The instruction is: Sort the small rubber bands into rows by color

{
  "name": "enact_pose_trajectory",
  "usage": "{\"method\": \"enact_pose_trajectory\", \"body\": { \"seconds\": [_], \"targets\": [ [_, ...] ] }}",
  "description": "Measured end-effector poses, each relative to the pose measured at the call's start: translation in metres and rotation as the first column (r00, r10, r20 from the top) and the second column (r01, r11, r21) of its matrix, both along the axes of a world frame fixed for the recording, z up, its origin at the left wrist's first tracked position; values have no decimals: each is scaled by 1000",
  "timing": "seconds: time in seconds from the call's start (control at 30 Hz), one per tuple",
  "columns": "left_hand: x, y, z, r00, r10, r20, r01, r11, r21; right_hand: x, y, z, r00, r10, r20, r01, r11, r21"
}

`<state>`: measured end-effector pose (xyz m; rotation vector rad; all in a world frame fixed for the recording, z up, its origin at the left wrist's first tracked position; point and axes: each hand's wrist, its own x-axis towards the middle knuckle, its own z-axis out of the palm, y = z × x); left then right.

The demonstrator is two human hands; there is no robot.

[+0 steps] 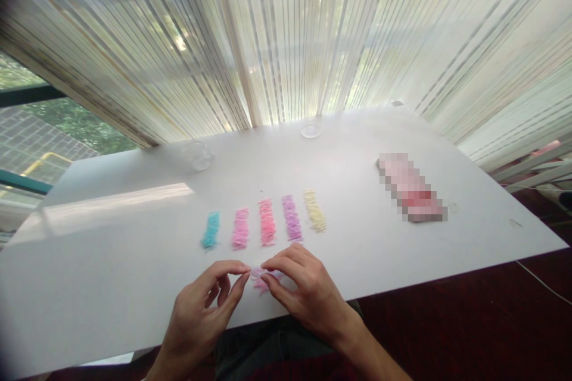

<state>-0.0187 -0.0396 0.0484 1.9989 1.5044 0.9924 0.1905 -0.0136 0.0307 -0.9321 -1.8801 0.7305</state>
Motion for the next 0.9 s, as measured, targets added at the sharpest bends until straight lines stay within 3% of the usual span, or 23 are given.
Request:
{"method": "enact_pose_trajectory", "body": {
  "seconds": [0.27,0.57,0.9],
  "targets": [
    [1,25,-4,980,198,-17,-198,980,6,20,3,-10,991,-115,68,118,992,-37],
    [5,32,-7,974,225,7,-225,974,-38,21,5,-9,993,-91,77,96,993,-71],
    [-33,27,-2,887,461,-32,-462,884,-65,22,4,-14,995,-71,75,78,993,-93]
  ]
}}
